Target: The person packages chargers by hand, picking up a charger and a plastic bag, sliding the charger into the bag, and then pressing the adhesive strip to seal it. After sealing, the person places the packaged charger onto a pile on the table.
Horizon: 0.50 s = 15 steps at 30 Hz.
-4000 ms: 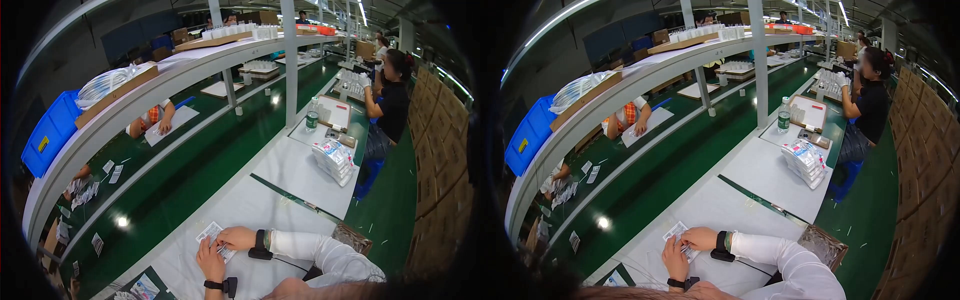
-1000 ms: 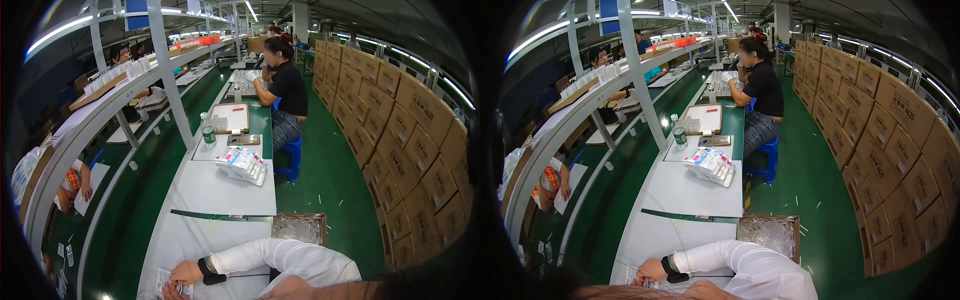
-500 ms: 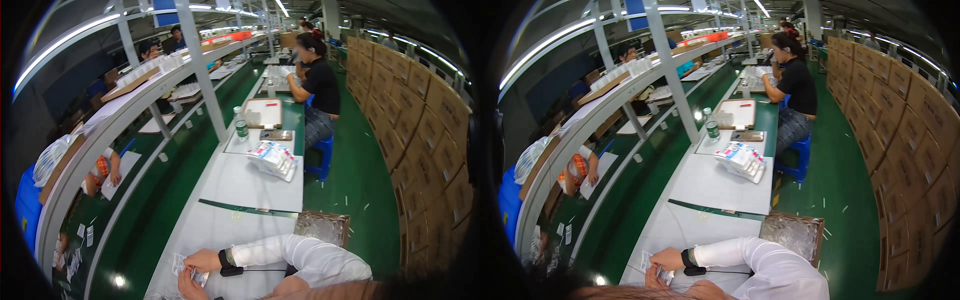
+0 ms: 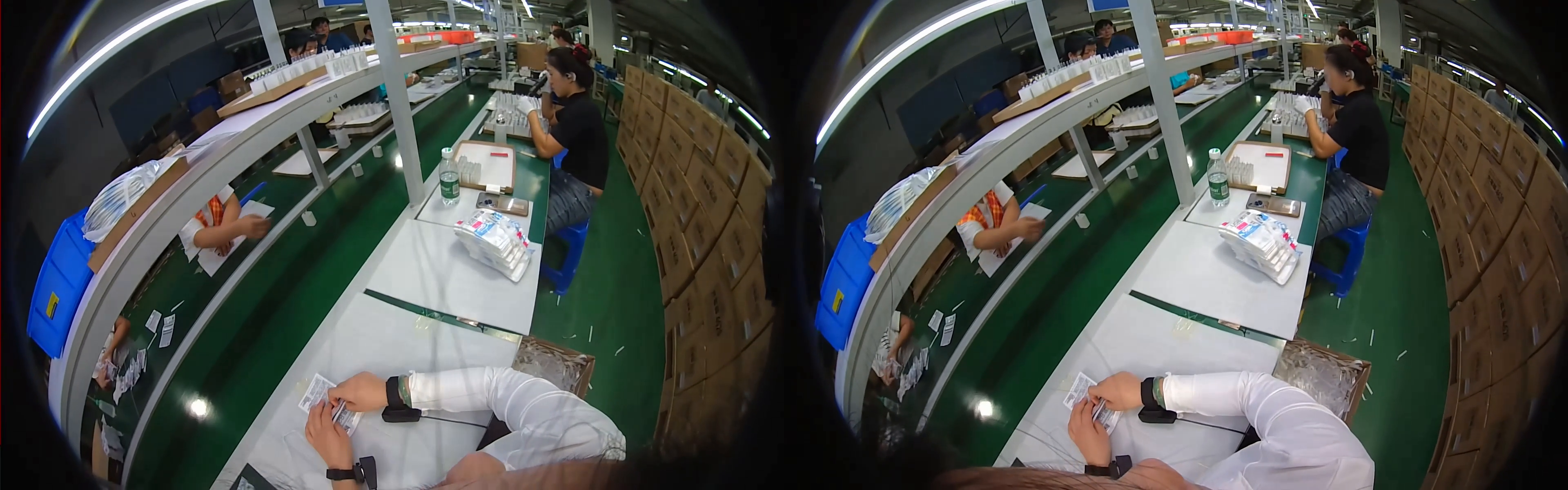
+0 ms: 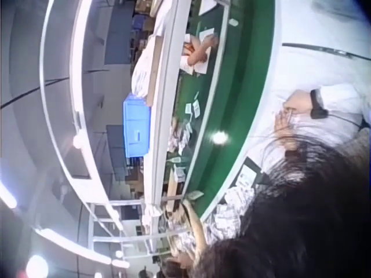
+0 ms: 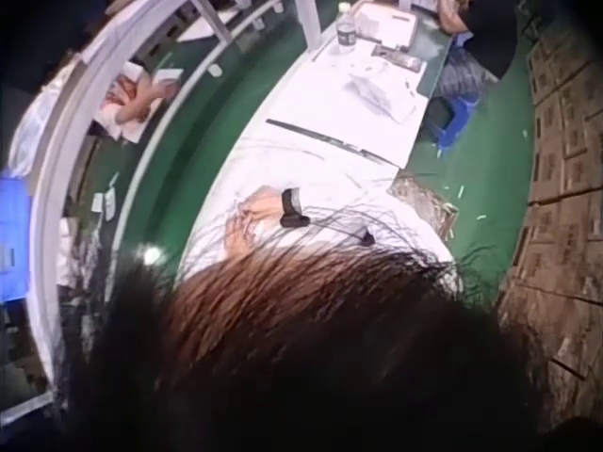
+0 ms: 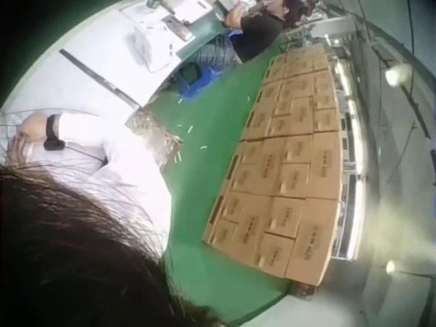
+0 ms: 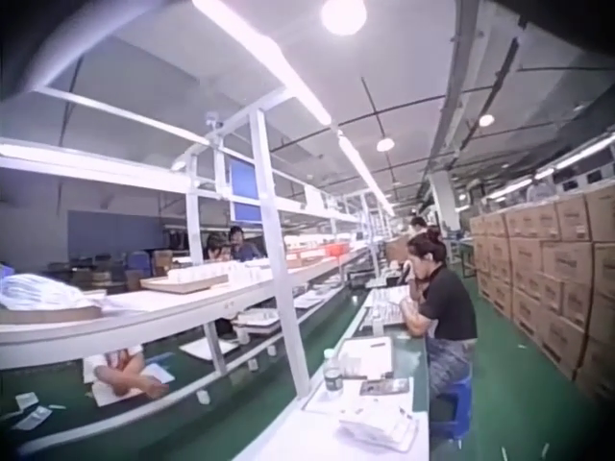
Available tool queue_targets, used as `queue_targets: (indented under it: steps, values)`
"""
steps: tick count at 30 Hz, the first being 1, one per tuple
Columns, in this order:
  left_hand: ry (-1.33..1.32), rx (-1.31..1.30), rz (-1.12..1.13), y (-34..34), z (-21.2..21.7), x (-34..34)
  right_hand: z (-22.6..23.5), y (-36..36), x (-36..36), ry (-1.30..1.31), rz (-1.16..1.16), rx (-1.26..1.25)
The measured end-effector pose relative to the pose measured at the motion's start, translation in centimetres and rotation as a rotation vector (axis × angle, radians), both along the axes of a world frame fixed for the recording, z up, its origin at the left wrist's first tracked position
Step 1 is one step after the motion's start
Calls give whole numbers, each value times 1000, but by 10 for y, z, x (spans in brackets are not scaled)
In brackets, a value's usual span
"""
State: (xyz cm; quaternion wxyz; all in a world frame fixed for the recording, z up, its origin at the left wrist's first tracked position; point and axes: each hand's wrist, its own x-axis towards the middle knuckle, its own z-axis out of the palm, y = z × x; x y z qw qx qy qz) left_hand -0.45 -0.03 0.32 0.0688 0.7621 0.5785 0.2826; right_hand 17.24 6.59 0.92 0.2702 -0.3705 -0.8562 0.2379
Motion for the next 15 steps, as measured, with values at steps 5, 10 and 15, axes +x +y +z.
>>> queue_targets:
  steps: [5,10,15]
  values:
    - [10,-13,9,0,0,-3,0,1,-1,-4,25,-20]
    - [45,64,-3,1,0,-1,-1,1,0,-4,53,-19]
    - [56,82,-8,3,-3,-1,-2,3,2,11,86,-17]
